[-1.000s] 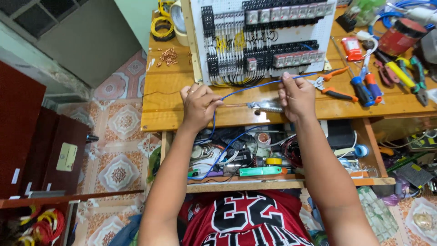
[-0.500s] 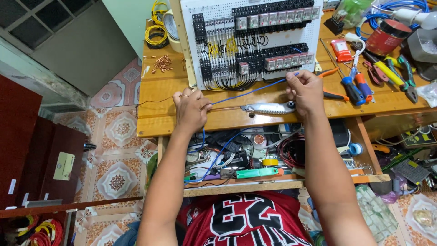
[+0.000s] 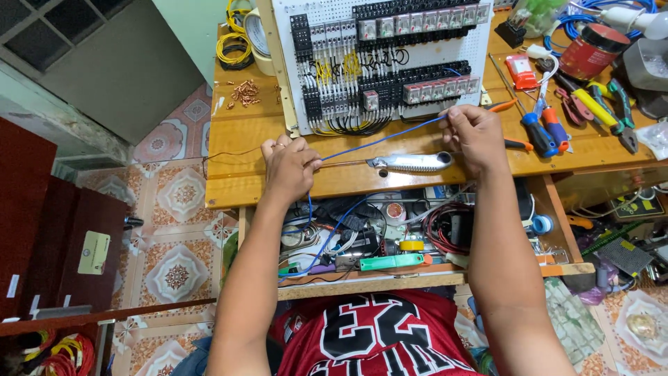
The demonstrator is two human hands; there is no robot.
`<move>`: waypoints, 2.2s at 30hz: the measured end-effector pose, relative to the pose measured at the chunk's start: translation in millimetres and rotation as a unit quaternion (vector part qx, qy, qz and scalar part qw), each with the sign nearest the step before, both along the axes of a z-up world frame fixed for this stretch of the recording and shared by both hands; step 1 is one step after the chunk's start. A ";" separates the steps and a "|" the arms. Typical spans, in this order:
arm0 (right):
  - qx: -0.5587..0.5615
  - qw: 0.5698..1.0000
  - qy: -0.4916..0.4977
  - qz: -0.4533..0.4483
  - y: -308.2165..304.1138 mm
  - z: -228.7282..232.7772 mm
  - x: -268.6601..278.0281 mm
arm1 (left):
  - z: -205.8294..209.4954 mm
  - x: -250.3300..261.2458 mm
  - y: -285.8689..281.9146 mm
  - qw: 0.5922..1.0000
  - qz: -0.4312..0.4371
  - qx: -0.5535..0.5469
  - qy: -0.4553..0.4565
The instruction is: Wiring an electrical control panel by stripping insulation from wires and connecting them to terminal blocks
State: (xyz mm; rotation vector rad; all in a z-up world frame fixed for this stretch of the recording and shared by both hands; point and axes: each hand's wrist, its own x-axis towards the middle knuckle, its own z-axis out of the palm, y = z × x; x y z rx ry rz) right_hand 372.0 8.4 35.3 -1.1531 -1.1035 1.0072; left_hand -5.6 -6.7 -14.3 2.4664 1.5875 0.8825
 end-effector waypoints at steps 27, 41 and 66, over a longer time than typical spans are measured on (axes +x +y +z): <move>0.046 0.841 -0.538 -0.024 -13.2 21.9 12.8 | 21.0 -13.7 -6.1 0.997 -0.041 -0.051 -0.034; 0.064 0.780 -0.592 0.192 -38.8 52.1 -38.8 | 31.8 -19.1 -7.1 0.991 -0.058 -0.120 -0.002; 0.204 0.745 -0.561 0.298 -13.7 2.7 -100.8 | 13.3 -28.9 1.5 0.995 -0.055 -0.079 0.018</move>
